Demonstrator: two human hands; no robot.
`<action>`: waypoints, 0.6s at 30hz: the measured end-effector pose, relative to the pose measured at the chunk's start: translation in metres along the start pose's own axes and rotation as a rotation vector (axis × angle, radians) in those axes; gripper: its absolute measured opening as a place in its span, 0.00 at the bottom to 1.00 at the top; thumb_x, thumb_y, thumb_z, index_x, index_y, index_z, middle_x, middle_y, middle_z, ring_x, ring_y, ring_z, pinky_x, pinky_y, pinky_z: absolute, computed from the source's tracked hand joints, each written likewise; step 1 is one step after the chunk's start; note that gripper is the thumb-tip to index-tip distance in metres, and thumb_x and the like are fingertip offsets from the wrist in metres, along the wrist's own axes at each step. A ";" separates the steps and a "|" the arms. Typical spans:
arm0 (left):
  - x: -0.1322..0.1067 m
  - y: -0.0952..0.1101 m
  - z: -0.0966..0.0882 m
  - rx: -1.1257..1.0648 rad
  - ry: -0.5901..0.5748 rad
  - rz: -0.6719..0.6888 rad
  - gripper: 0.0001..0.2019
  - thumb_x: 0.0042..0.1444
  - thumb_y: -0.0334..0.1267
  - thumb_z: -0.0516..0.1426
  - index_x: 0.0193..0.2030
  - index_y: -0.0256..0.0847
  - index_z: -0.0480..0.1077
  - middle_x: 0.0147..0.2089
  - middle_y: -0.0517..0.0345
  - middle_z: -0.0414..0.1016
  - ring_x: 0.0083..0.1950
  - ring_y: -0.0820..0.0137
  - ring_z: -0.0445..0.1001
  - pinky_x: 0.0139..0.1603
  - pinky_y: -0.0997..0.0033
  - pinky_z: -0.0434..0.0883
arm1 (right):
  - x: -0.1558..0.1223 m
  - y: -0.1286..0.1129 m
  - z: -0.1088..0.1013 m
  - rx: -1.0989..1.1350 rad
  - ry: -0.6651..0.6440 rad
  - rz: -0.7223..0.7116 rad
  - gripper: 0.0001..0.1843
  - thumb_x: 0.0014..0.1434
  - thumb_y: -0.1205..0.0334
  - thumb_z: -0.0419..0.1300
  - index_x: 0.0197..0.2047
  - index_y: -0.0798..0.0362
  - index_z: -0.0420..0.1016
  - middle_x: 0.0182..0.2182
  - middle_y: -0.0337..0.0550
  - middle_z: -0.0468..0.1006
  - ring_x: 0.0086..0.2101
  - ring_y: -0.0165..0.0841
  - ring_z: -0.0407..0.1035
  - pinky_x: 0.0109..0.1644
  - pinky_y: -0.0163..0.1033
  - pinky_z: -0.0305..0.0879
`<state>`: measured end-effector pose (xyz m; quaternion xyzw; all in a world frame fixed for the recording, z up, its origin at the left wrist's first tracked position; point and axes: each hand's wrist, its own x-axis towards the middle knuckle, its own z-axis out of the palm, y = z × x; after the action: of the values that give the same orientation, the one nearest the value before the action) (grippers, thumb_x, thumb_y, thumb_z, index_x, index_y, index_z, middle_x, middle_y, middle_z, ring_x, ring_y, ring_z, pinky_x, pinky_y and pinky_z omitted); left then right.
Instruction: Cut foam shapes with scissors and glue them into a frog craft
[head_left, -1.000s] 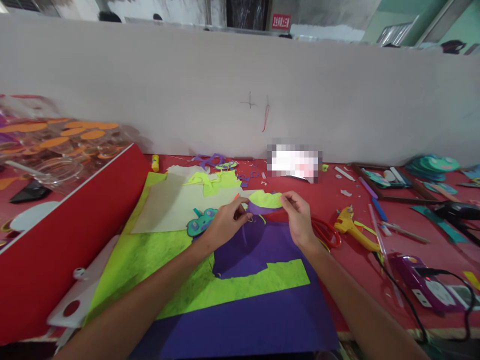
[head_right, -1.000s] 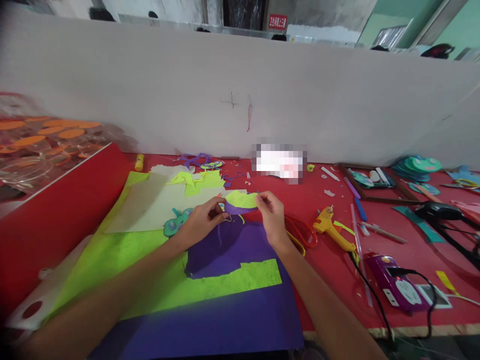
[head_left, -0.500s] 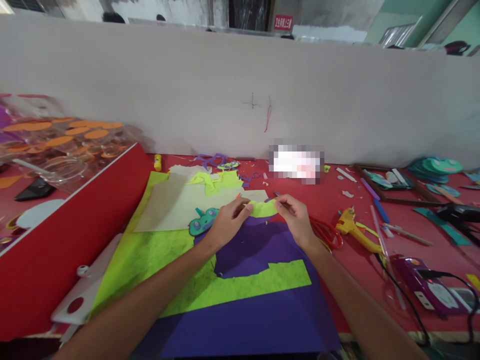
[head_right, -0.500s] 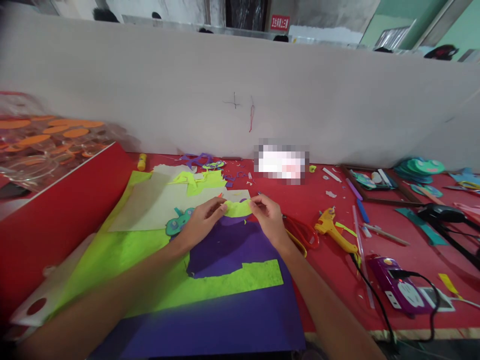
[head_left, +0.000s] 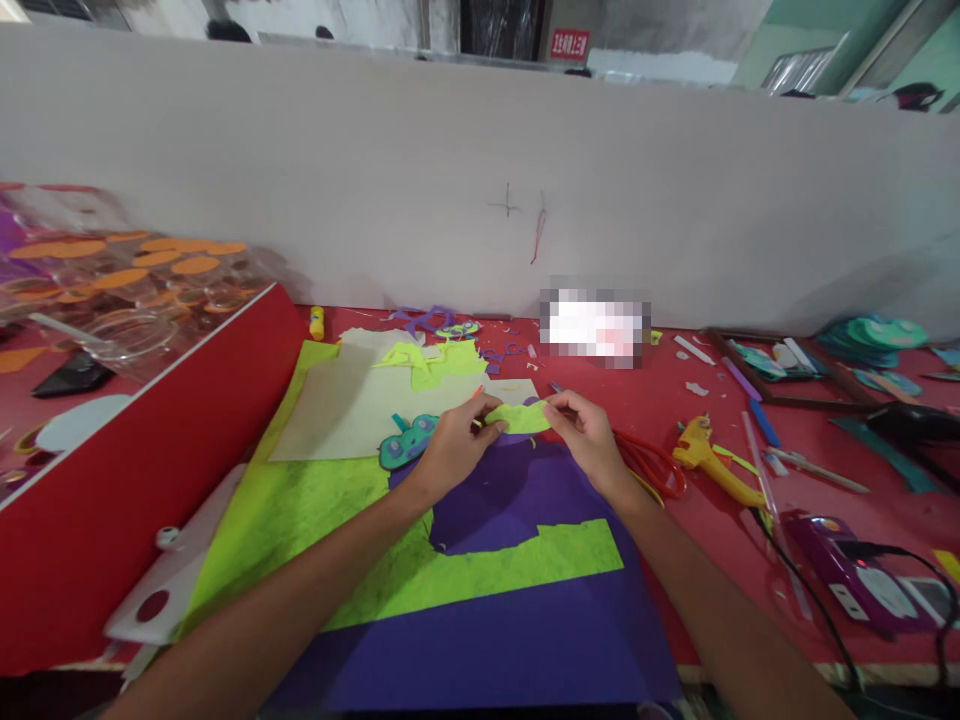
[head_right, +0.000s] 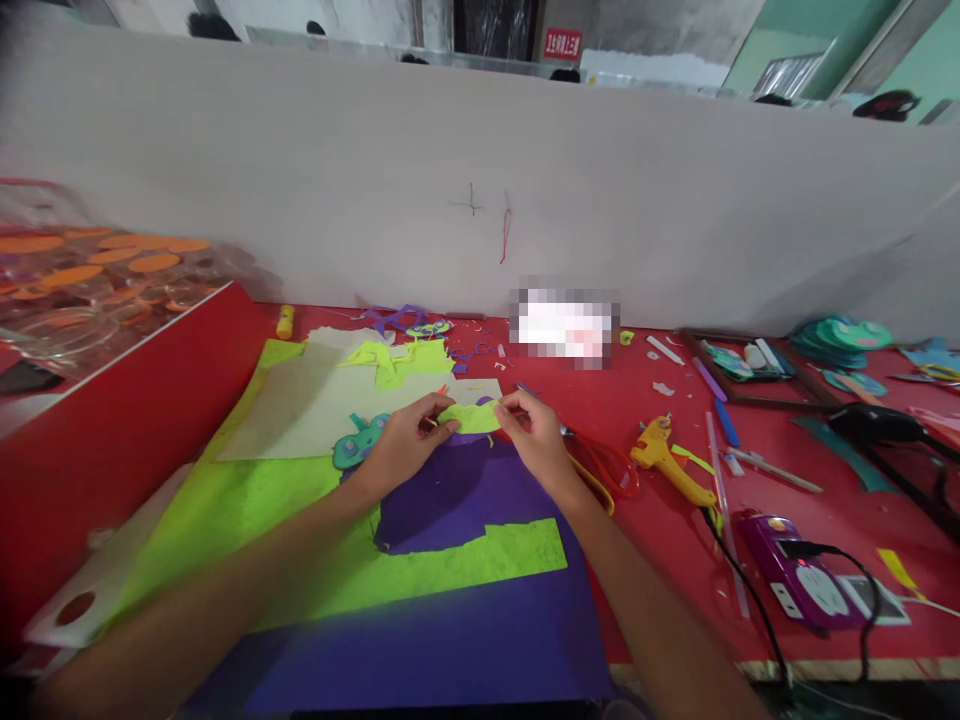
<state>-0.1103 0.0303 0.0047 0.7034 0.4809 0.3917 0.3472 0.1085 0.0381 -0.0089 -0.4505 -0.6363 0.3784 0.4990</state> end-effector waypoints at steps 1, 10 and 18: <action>0.000 0.000 0.000 0.004 0.003 0.006 0.10 0.60 0.37 0.58 0.48 0.41 0.70 0.36 0.61 0.74 0.35 0.72 0.70 0.36 0.73 0.66 | 0.000 0.000 0.000 -0.011 0.003 0.001 0.18 0.63 0.44 0.63 0.33 0.49 0.73 0.32 0.42 0.76 0.35 0.37 0.71 0.43 0.41 0.69; -0.006 0.006 0.002 0.028 -0.041 0.099 0.05 0.66 0.40 0.55 0.43 0.42 0.66 0.35 0.62 0.70 0.32 0.73 0.67 0.35 0.72 0.64 | -0.002 -0.001 -0.001 -0.057 0.050 0.007 0.17 0.63 0.45 0.64 0.32 0.50 0.74 0.29 0.39 0.75 0.33 0.35 0.70 0.40 0.39 0.66; -0.006 0.013 0.000 -0.011 0.015 0.051 0.07 0.67 0.42 0.54 0.40 0.41 0.66 0.37 0.60 0.70 0.34 0.73 0.68 0.36 0.72 0.65 | -0.002 -0.002 -0.003 -0.025 0.116 0.027 0.19 0.68 0.45 0.57 0.33 0.51 0.76 0.28 0.39 0.74 0.30 0.34 0.67 0.36 0.38 0.63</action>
<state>-0.1063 0.0206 0.0150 0.7107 0.4632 0.4083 0.3371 0.1115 0.0354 -0.0071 -0.4865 -0.6048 0.3503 0.5242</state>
